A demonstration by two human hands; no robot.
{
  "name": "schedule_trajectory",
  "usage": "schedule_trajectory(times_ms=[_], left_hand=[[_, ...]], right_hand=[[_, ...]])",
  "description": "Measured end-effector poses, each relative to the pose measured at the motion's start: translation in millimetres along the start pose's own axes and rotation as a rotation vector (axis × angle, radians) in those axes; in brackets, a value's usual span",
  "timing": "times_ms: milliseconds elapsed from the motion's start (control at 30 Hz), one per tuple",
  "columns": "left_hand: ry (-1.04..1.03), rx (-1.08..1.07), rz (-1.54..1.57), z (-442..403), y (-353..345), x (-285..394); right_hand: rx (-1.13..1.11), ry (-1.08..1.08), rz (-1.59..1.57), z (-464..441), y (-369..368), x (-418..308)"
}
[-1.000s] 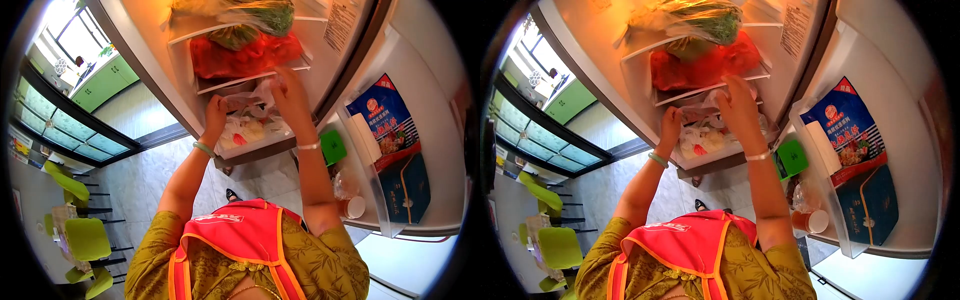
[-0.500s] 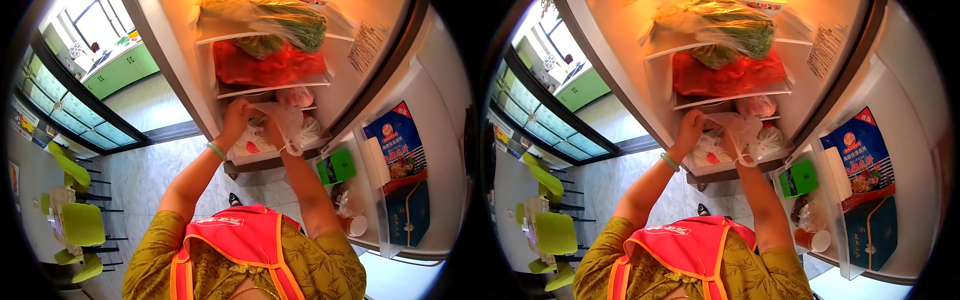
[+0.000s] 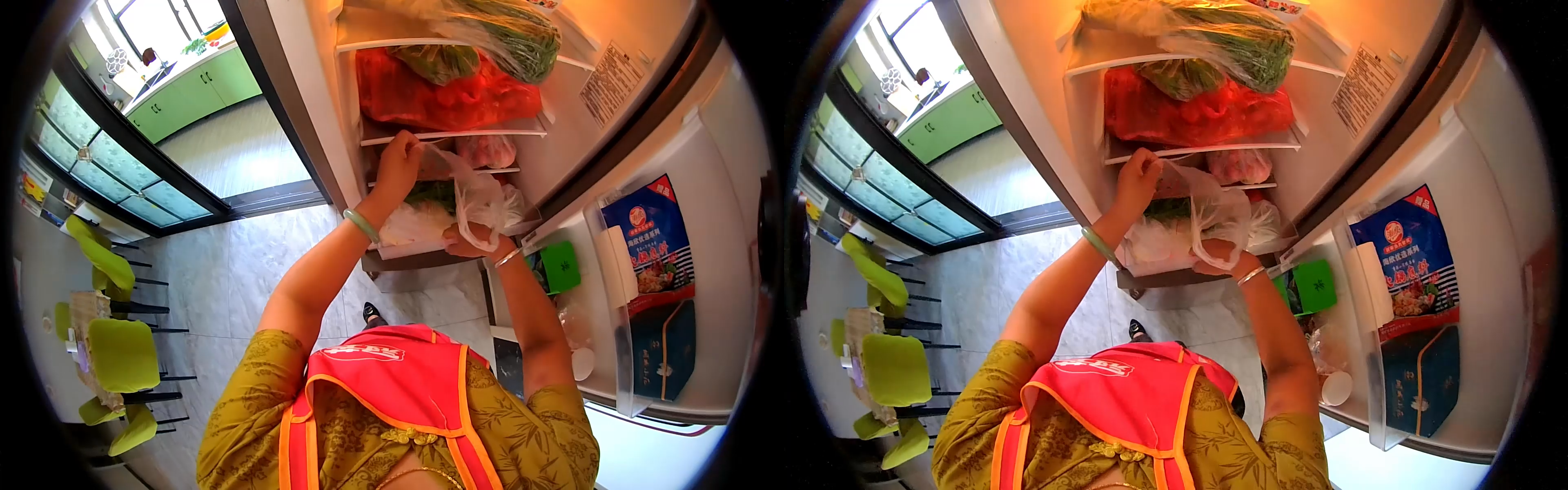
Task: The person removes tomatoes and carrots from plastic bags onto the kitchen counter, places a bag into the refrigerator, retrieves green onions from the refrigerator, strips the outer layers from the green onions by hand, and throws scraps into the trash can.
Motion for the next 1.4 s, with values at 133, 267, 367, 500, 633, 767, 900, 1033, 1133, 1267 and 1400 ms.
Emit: schedule_trajectory(times_ms=[133,267,367,500,633,767,900,1033,1133,1267,1400], left_hand=[[0.085,-0.017,0.032,5,-2,7],[0.085,-0.034,0.049,10,-1,16],[0.091,-0.029,0.057,11,2,11],[0.099,-0.011,0.125,11,8,11],[0.154,-0.067,0.185,12,9,18],[0.158,-0.052,0.226,12,6,23],[0.215,-0.030,0.284,8,4,24],[0.255,-0.039,0.322,9,3,26],[0.251,-0.027,0.360,8,4,27],[0.222,-0.009,0.294,3,12,25],[0.240,-0.015,0.344,9,12,26]], right_hand=[[0.384,0.056,0.667,2,14,-35],[0.314,-0.436,0.316,-25,45,-40],[0.941,-0.172,0.624,-31,56,-54],[0.939,-0.159,0.648,-35,75,-83],[0.861,-0.146,0.645,-42,84,-89],[0.819,-0.157,0.652,-40,80,-86],[0.813,-0.180,0.658,-35,72,-84],[0.840,-0.189,0.663,-38,76,-86],[0.854,-0.193,0.676,-44,77,-88],[0.878,-0.210,0.710,-55,69,-86],[0.897,-0.236,0.744,-60,55,-87]])
Point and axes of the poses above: each hand's wrist, its own z-axis away from the middle knuckle, its own y-axis out of the back of the hand, x = y × z, the point moved 3 cm from there along -z, towards the middle knuckle, and after that the axes turned 9 degrees about z, right-handed, at the moved point
